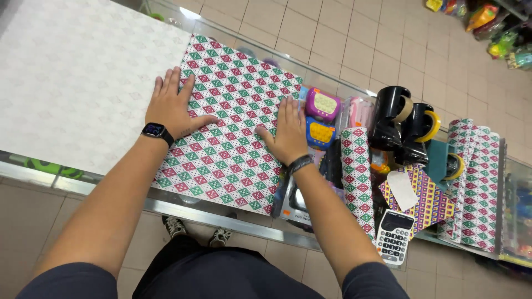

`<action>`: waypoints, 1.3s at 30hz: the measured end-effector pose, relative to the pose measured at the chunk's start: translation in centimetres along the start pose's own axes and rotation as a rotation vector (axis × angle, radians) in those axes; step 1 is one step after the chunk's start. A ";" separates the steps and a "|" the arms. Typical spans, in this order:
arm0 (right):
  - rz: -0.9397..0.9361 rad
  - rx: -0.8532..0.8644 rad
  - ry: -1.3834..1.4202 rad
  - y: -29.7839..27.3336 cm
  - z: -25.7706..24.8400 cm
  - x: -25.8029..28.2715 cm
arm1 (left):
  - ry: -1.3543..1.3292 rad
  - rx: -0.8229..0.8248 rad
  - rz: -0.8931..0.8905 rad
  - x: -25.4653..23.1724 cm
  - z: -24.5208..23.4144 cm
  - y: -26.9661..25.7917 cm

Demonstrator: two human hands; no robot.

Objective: The person repeatedly folds a sheet of patterned wrapping paper on a glass counter, smoothing it flat with both hands. The person then walks to a nearby shelf and picks up a red utility knife.

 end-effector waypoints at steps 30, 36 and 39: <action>-0.126 0.015 -0.038 -1.1 11.7 22.3 | -0.008 -0.309 0.632 2.7 0.5 3.8; -0.136 0.010 -0.098 -3.0 12.7 23.8 | 0.035 0.030 0.582 0.9 2.5 6.1; -0.170 -0.018 -0.114 -4.4 12.5 24.6 | 0.063 0.103 0.531 0.1 2.6 7.2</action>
Point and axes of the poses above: each hand's wrist, its own y-axis towards the middle knuckle, its own z-axis out of the palm, x = y × z, the point moved 8 cm from there along y, towards the middle knuckle, and after that the axes turned 13 degrees about y, right-handed, at the moved point
